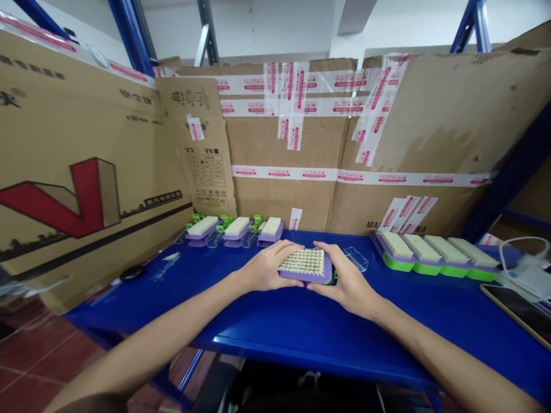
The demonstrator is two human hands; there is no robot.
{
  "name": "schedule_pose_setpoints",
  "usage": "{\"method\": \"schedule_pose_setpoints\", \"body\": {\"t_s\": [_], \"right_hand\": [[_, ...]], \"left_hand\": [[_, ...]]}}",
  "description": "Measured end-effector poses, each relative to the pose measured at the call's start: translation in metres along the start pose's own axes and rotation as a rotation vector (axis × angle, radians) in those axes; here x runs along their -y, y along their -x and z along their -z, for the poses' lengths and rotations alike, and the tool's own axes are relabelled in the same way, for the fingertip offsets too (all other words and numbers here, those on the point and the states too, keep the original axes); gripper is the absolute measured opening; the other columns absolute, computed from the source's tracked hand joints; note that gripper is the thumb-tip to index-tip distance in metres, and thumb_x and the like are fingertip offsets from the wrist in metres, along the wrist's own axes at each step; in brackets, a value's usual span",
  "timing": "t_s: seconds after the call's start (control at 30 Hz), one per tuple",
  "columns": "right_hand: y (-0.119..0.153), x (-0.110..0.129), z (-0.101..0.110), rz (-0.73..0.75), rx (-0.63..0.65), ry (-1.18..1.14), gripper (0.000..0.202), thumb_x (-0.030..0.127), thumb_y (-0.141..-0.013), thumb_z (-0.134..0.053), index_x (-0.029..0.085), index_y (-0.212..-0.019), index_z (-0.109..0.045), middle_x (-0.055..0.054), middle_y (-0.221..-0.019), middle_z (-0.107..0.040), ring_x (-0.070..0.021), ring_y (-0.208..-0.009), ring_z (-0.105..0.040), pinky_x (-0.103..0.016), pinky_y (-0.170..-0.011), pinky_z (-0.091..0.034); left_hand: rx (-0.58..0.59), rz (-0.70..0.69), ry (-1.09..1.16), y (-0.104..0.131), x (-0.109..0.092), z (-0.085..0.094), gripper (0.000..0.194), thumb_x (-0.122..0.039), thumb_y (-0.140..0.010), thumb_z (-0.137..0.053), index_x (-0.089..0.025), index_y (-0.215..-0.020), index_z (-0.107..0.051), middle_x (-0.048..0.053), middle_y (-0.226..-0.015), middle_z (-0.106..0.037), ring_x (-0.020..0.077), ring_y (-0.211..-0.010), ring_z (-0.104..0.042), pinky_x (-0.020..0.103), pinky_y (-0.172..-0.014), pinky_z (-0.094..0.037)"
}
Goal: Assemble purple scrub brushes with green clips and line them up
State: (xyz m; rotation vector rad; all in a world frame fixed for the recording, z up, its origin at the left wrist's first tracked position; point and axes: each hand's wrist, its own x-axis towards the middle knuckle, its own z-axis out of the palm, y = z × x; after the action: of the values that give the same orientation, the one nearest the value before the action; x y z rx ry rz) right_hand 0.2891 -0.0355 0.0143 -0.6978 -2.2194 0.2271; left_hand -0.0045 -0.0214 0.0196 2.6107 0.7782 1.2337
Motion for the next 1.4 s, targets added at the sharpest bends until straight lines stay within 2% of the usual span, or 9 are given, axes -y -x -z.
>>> {"method": "schedule_pose_setpoints", "body": {"t_s": [0.17,0.3,0.77,0.93,1.17,1.3,1.4], "right_hand": [[0.002,-0.012,-0.004,-0.001,0.053,0.007,0.092,0.047,-0.100,-0.086,0.036,-0.174,-0.033,-0.016,-0.170,-0.057,-0.0431,-0.158,-0.057,-0.071,-0.127,-0.051],[0.000,-0.013,0.000,0.027,0.064,-0.001,0.090,0.039,-0.100,-0.084,0.036,-0.175,-0.033,-0.015,-0.171,-0.057,-0.0423,-0.156,-0.059,-0.071,-0.128,-0.051],[0.000,-0.008,0.002,0.049,-0.009,0.104,0.088,0.043,-0.106,-0.076,0.037,-0.178,-0.027,-0.015,-0.169,-0.057,-0.0420,-0.152,-0.063,-0.068,-0.123,-0.057],[0.001,-0.002,-0.002,0.059,-0.029,0.098,0.082,0.040,-0.108,-0.074,0.037,-0.176,-0.028,-0.016,-0.163,-0.058,-0.0408,-0.149,-0.063,-0.068,-0.122,-0.057],[0.003,0.001,-0.006,-0.023,-0.045,0.125,0.085,0.042,-0.108,-0.075,0.039,-0.177,-0.026,-0.016,-0.152,-0.059,-0.0412,-0.138,-0.068,-0.065,-0.112,-0.064],[0.001,-0.005,-0.005,-0.025,-0.026,0.071,0.088,0.043,-0.106,-0.077,0.038,-0.178,-0.025,-0.015,-0.159,-0.059,-0.0405,-0.146,-0.065,-0.065,-0.119,-0.060],[-0.001,-0.011,-0.001,-0.047,0.005,-0.012,0.092,0.047,-0.101,-0.084,0.039,-0.176,-0.031,-0.013,-0.169,-0.056,-0.0400,-0.152,-0.062,-0.065,-0.124,-0.057]], "left_hand": [[0.013,-0.221,-0.215,0.000,0.014,-0.001,0.084,-0.064,-0.094,-0.090,-0.020,-0.159,-0.059,0.020,-0.143,-0.073,0.0386,-0.132,-0.075,0.060,-0.112,-0.066],[-0.001,-0.286,-0.321,0.000,0.021,-0.001,0.088,-0.070,-0.098,-0.082,-0.019,-0.163,-0.052,0.021,-0.140,-0.073,0.0376,-0.129,-0.076,0.058,-0.109,-0.069],[-0.037,-0.242,-0.345,0.000,0.029,0.000,0.090,-0.074,-0.096,-0.082,-0.020,-0.161,-0.053,0.019,-0.139,-0.074,0.0375,-0.129,-0.076,0.059,-0.109,-0.068],[-0.054,-0.231,-0.295,0.001,0.022,-0.005,0.088,-0.070,-0.096,-0.084,-0.020,-0.161,-0.052,0.018,-0.137,-0.074,0.0369,-0.127,-0.075,0.060,-0.109,-0.067],[-0.077,-0.176,-0.261,0.001,0.012,-0.017,0.083,-0.066,-0.098,-0.085,-0.020,-0.159,-0.053,0.019,-0.138,-0.072,0.0369,-0.127,-0.073,0.061,-0.110,-0.064],[-0.048,-0.207,-0.276,0.001,0.022,-0.013,0.086,-0.069,-0.097,-0.085,-0.021,-0.161,-0.053,0.019,-0.140,-0.073,0.0374,-0.128,-0.074,0.062,-0.112,-0.064],[-0.030,-0.221,-0.273,0.002,0.027,-0.008,0.089,-0.071,-0.095,-0.085,-0.020,-0.160,-0.054,0.018,-0.138,-0.074,0.0370,-0.126,-0.076,0.060,-0.109,-0.067]]}}
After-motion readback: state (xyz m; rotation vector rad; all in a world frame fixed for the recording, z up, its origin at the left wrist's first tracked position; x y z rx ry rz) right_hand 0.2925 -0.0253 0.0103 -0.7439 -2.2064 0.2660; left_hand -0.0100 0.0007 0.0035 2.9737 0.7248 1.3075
